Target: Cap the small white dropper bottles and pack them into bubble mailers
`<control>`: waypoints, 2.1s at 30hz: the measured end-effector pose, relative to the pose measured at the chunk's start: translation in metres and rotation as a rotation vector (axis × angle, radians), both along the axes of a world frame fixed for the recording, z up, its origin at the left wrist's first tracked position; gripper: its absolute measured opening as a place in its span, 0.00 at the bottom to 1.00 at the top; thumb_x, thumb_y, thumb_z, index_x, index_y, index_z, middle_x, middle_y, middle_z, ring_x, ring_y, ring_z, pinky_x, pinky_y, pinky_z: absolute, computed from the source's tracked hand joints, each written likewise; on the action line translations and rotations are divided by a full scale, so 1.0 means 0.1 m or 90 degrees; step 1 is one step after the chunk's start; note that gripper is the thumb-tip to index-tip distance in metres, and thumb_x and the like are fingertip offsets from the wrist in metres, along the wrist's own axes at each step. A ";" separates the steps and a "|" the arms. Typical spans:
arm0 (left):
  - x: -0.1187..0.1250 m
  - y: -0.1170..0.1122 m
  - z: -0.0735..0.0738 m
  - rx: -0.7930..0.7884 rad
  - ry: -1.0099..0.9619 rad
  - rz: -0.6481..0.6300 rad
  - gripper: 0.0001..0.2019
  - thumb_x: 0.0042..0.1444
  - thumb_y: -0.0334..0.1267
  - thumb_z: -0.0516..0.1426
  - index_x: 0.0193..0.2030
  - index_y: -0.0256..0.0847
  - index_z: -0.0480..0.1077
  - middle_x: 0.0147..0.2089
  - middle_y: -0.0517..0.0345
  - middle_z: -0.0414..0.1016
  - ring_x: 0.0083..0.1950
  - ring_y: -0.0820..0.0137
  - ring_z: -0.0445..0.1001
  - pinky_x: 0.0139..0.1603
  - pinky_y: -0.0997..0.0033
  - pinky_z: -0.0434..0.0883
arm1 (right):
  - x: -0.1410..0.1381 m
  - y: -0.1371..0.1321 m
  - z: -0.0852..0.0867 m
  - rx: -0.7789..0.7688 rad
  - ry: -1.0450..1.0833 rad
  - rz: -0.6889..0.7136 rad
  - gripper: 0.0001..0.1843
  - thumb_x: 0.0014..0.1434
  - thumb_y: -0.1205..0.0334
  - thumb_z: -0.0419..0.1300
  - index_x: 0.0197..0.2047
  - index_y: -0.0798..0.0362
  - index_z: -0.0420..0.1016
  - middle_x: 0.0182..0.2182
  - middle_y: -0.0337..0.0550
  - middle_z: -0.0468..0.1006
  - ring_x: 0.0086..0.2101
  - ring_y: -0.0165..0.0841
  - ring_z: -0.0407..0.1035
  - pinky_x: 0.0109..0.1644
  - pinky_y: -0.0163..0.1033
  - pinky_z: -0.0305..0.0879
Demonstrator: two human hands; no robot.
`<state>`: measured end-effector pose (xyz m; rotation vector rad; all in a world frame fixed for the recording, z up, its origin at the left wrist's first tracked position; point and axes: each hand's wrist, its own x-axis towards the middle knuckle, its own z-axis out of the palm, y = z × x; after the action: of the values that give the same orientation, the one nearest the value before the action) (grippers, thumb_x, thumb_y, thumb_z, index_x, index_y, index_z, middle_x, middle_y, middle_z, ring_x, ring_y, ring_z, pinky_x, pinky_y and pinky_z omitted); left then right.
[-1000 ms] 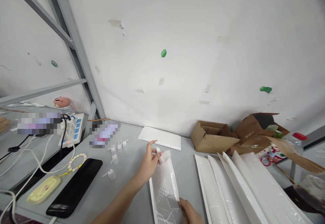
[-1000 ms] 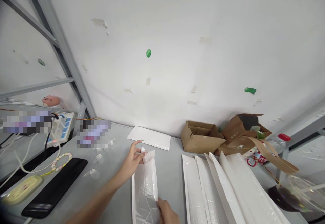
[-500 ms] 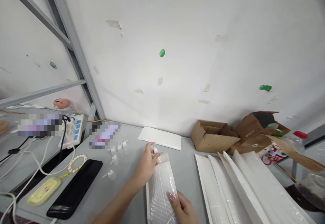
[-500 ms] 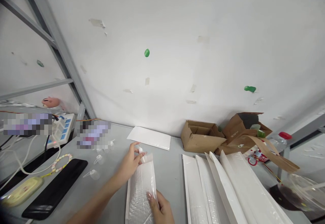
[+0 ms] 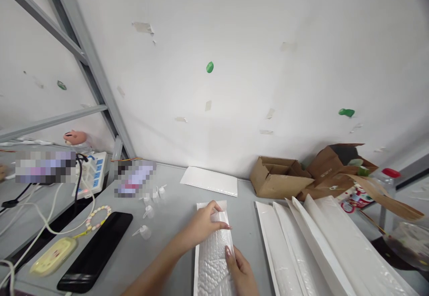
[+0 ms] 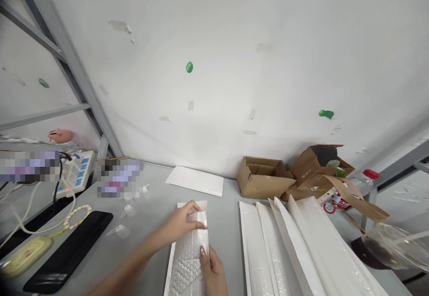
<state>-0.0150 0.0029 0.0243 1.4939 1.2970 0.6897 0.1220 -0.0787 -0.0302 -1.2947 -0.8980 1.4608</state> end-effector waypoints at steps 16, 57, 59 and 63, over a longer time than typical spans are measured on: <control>0.02 -0.12 0.00 0.081 0.078 0.053 0.09 0.49 0.41 0.58 0.38 0.46 0.72 0.38 0.55 0.74 0.44 0.59 0.70 0.46 0.60 0.64 | -0.13 0.05 -0.10 -0.047 0.069 0.007 0.30 0.39 0.40 0.65 0.37 0.57 0.77 0.26 0.45 0.79 0.32 0.42 0.72 0.36 0.40 0.67; -0.13 -0.12 0.02 0.184 0.024 0.190 0.12 0.52 0.37 0.55 0.44 0.48 0.70 0.28 0.61 0.75 0.37 0.63 0.74 0.57 0.52 0.55 | -0.08 0.07 -0.20 0.039 0.106 0.003 0.31 0.43 0.45 0.66 0.48 0.52 0.72 0.45 0.49 0.77 0.50 0.45 0.66 0.53 0.43 0.62; -0.12 -0.15 0.03 0.174 0.046 0.168 0.10 0.52 0.38 0.54 0.41 0.48 0.70 0.28 0.62 0.76 0.38 0.63 0.74 0.60 0.50 0.50 | -0.06 0.08 -0.19 0.034 0.115 0.005 0.31 0.43 0.45 0.66 0.48 0.52 0.72 0.45 0.49 0.77 0.49 0.45 0.68 0.52 0.43 0.63; -0.11 -0.16 0.06 0.140 0.081 0.175 0.13 0.49 0.42 0.57 0.43 0.48 0.68 0.31 0.61 0.75 0.43 0.62 0.72 0.59 0.53 0.51 | -0.04 0.08 -0.16 0.010 0.131 0.008 0.32 0.42 0.45 0.66 0.48 0.53 0.72 0.43 0.50 0.78 0.45 0.45 0.70 0.49 0.43 0.65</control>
<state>-0.0264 -0.0132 0.0308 1.5706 1.5838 0.9523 0.1176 -0.0707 -0.0461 -1.1050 -0.7812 1.5612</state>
